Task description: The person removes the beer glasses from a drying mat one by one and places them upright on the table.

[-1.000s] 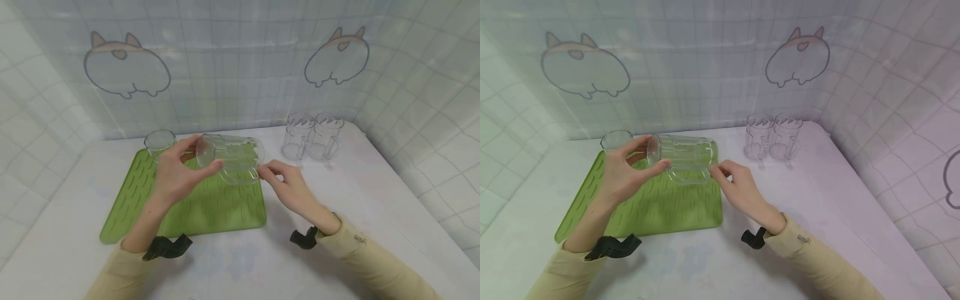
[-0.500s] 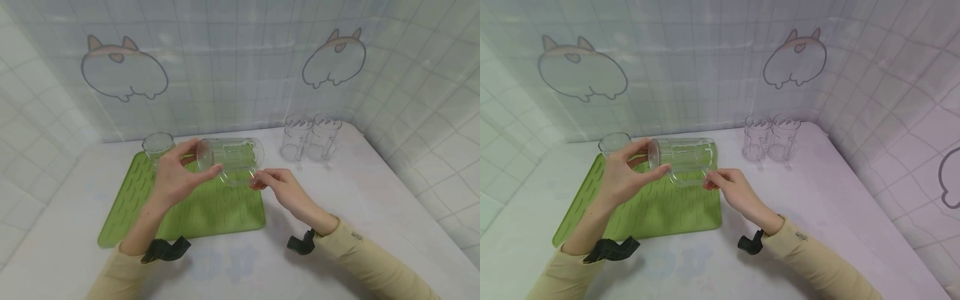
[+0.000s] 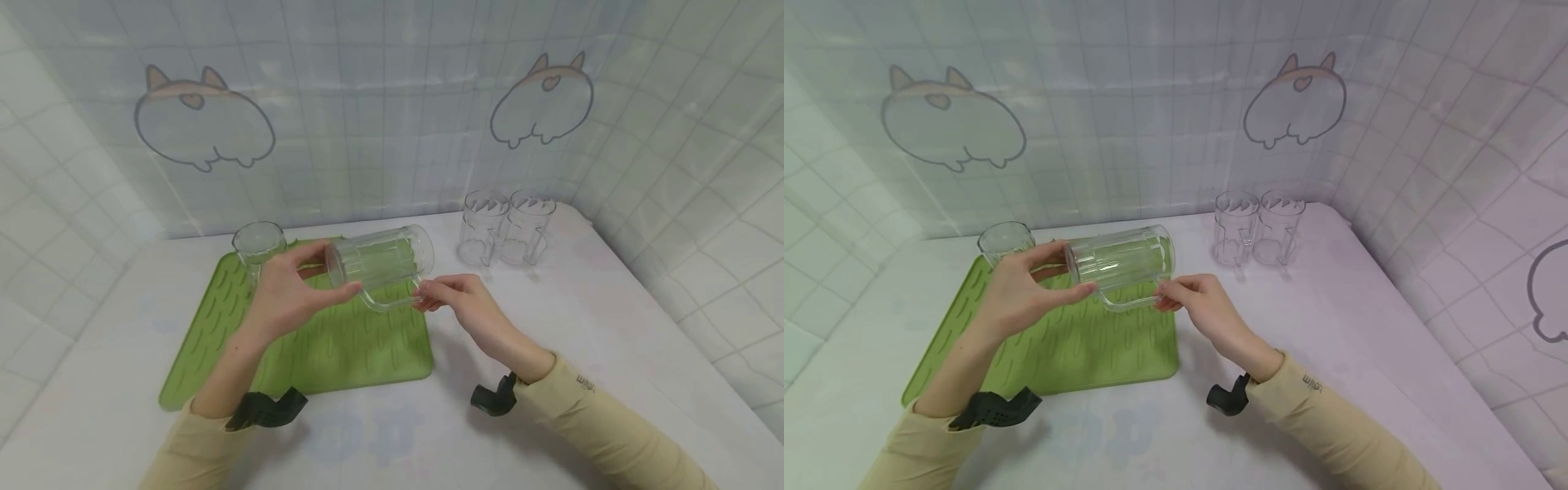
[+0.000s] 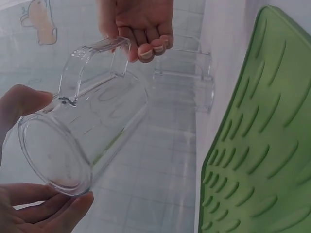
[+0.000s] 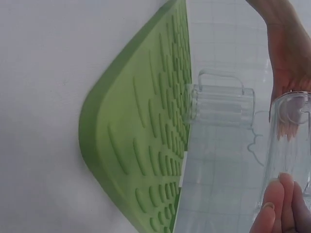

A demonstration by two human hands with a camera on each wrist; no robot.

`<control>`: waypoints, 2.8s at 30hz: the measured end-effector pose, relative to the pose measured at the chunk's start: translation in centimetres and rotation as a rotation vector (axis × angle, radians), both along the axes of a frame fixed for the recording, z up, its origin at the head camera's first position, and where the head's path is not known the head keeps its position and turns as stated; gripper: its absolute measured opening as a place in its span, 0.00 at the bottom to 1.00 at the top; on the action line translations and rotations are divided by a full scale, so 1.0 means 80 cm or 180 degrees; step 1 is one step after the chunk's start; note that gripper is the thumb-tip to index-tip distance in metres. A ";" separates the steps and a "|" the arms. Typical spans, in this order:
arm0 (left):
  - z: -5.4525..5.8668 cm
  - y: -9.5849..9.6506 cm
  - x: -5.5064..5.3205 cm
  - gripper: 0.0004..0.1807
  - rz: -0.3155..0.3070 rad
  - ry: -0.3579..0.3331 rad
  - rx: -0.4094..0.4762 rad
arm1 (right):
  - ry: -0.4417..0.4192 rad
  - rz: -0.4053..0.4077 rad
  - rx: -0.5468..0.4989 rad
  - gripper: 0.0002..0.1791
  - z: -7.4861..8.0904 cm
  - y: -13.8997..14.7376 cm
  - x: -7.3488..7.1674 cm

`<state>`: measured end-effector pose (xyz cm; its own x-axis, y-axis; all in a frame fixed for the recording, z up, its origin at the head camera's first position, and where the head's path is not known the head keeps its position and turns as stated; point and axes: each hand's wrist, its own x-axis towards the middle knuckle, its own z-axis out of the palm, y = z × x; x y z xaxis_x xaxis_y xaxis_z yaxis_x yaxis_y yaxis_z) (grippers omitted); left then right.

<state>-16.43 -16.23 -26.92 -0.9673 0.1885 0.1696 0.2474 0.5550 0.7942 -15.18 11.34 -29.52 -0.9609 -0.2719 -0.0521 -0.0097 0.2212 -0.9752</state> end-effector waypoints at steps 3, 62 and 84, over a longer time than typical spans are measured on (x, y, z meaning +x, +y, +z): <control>-0.001 -0.002 -0.002 0.36 -0.0019 -0.0063 -0.0059 | -0.0021 -0.0045 -0.0106 0.18 -0.001 0.000 -0.002; -0.040 0.013 -0.012 0.44 -0.0692 -0.0760 -0.0486 | -0.0640 0.0466 -0.1856 0.16 0.000 -0.014 0.013; -0.046 0.018 -0.015 0.50 -0.0931 -0.0641 -0.0416 | -0.0595 0.0366 -0.1623 0.10 0.009 -0.010 0.028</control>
<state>-17.63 -14.82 -30.57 -0.8810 0.4690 -0.0622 0.2565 0.5838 0.7703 -12.96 10.50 -28.78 -0.9106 -0.4099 -0.0532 0.1776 -0.2717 -0.9459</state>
